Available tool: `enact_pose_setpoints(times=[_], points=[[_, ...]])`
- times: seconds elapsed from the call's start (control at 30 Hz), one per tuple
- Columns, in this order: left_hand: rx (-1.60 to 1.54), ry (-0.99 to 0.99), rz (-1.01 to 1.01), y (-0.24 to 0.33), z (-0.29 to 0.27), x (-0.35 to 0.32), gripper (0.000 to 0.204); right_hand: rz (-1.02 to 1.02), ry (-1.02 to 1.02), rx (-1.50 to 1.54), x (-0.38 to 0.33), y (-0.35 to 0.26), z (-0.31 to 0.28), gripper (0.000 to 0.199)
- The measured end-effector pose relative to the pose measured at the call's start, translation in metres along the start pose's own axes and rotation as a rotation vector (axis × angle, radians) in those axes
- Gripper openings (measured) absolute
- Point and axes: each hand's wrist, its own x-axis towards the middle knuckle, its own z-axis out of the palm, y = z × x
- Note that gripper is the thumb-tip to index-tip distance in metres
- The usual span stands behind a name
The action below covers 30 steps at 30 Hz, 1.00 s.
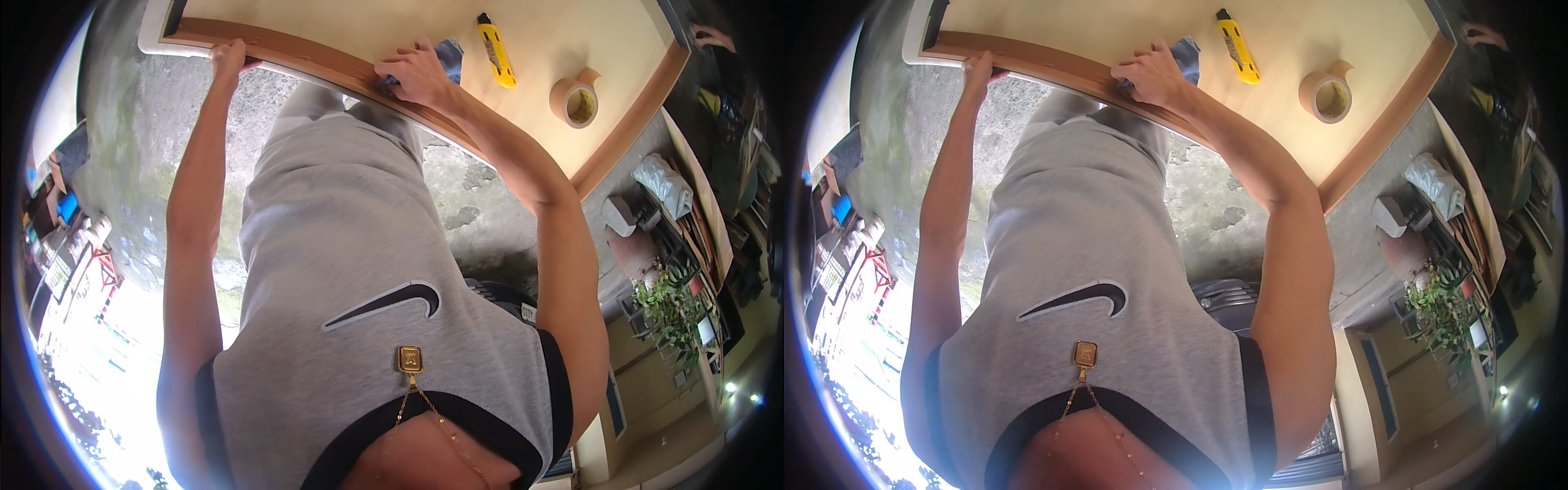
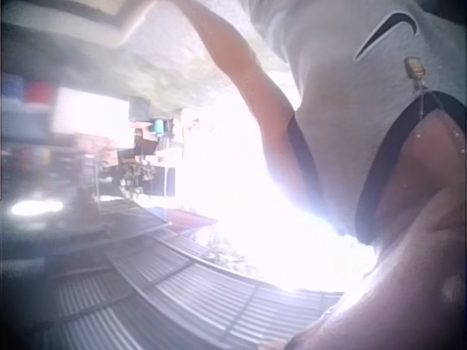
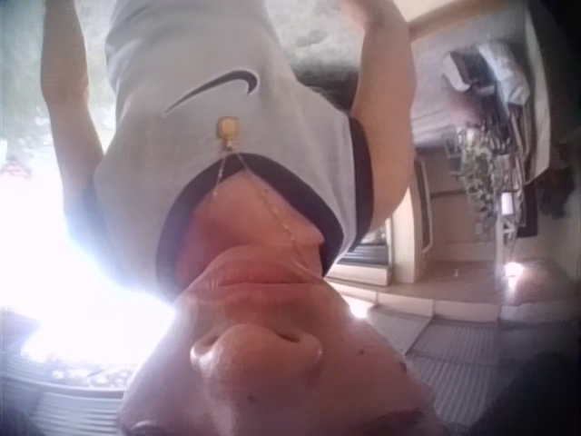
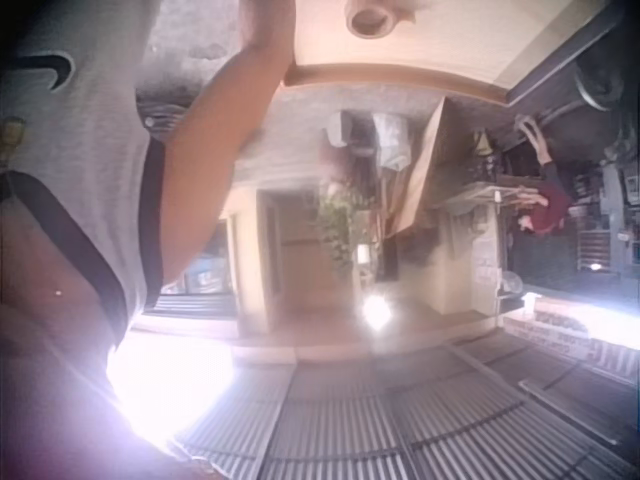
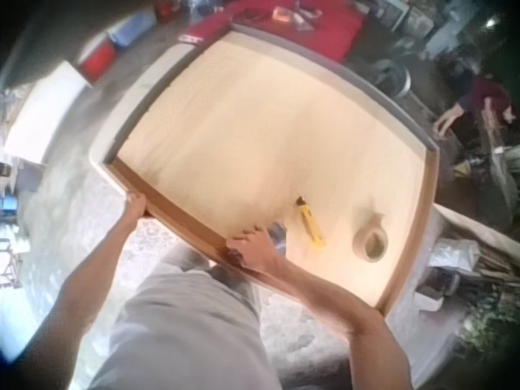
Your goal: The person assembles a wooden frame by attaching wooden strips to the edges of a large plywood board. They use a utility knife to cut the strips and a cloth to wipe the surface, working in a cluttered garage-like space.
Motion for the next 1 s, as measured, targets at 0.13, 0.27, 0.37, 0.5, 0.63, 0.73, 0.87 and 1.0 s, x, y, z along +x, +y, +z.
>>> enact_pose_setpoints(times=[0.13,0.27,0.37,0.5,0.63,0.73,0.87,1.0], points=[[0.074,0.104,-0.030,0.005,0.008,-0.012,0.049,0.077,-0.035,-0.031,0.023,-0.008,0.008,0.025],[0.059,0.108,-0.034,-0.010,-0.001,0.002,0.050,0.102,-0.041,0.032,0.033,-0.016,0.005,0.024],[0.061,0.131,-0.039,-0.009,0.010,-0.001,0.050,0.095,-0.014,-0.011,0.050,-0.017,0.013,0.022],[0.073,0.166,-0.067,0.006,0.016,-0.011,0.051,0.101,-0.031,-0.024,0.082,-0.015,0.019,0.022],[0.134,0.167,-0.074,0.002,0.010,-0.009,0.048,0.097,-0.008,-0.027,0.106,-0.025,0.032,0.022],[0.168,0.178,-0.108,0.012,0.014,-0.022,0.049,0.091,-0.033,-0.021,0.124,-0.026,0.033,0.021],[0.130,0.136,-0.124,0.018,0.012,-0.025,0.048,0.080,-0.016,-0.008,0.133,-0.028,0.032,0.017],[0.142,0.137,-0.099,0.015,0.013,-0.027,0.046,0.083,0.005,-0.014,0.130,-0.027,0.034,0.022]])
